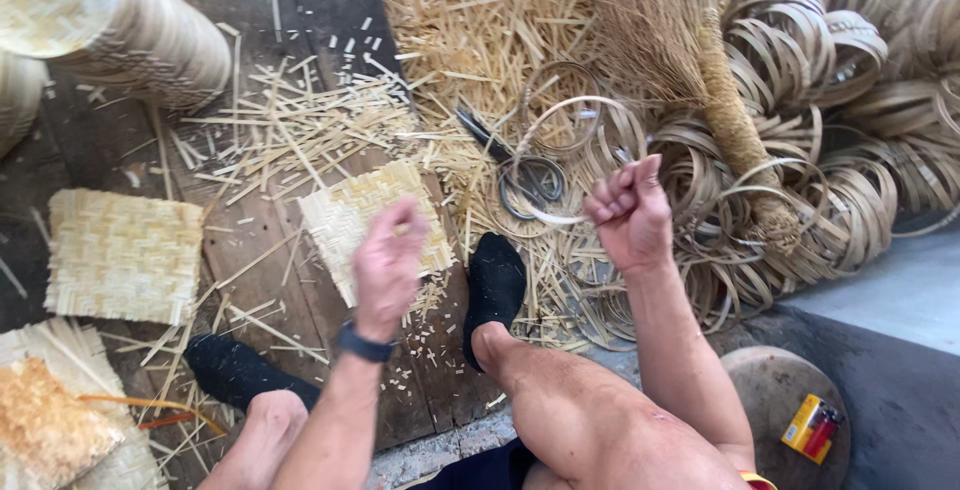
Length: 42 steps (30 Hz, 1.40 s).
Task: The person constructs and trims small round bamboo frames using scissors and pre-woven bamboo strips.
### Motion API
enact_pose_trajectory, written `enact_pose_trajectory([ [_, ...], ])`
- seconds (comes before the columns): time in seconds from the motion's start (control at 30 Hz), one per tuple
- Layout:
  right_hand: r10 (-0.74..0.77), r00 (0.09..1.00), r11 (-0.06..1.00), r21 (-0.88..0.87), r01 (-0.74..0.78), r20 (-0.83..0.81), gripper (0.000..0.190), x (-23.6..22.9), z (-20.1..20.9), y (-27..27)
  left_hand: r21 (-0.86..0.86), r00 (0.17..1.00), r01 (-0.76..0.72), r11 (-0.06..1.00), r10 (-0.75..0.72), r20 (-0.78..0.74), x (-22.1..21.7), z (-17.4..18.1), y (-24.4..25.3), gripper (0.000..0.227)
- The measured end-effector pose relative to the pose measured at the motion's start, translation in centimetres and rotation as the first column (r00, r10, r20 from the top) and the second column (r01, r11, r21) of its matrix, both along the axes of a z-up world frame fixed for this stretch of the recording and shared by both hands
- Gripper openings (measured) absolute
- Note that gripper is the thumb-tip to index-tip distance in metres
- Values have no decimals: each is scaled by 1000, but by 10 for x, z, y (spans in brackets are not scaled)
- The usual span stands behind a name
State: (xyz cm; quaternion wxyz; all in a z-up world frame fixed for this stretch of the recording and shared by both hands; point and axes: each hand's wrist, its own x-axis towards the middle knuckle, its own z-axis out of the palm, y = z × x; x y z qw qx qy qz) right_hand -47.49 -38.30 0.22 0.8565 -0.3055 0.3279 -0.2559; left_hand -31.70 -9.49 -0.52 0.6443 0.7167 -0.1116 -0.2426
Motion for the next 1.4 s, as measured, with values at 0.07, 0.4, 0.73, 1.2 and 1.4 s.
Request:
enact_pose_trajectory([
  [0.07, 103, 991, 989, 102, -111, 87, 46, 16, 5, 27, -347, 969, 83, 934, -157, -191, -6, 11, -29, 41],
  [0.4, -68, 982, -168, -968, -185, -176, 50, 62, 75, 79, -253, 978, 199, 947, -209, -11, -8, 53, -10, 18],
  [0.73, 369, 885, -278, -942, -187, -284, 34, 102, 97, 101, -238, 638, 163, 958, -286, -715, 49, 79, -9, 66],
  [1.2, 176, 902, -429, -856, -290, -394, 29, 110, 62, 151, -33, 583, -62, 998, 10, -812, 35, 43, -9, 82],
  [1.4, 396, 712, 95, -746, -660, -580, 23, 133, 65, 123, -310, 591, -131, 942, -178, -787, 40, 29, 12, 63],
])
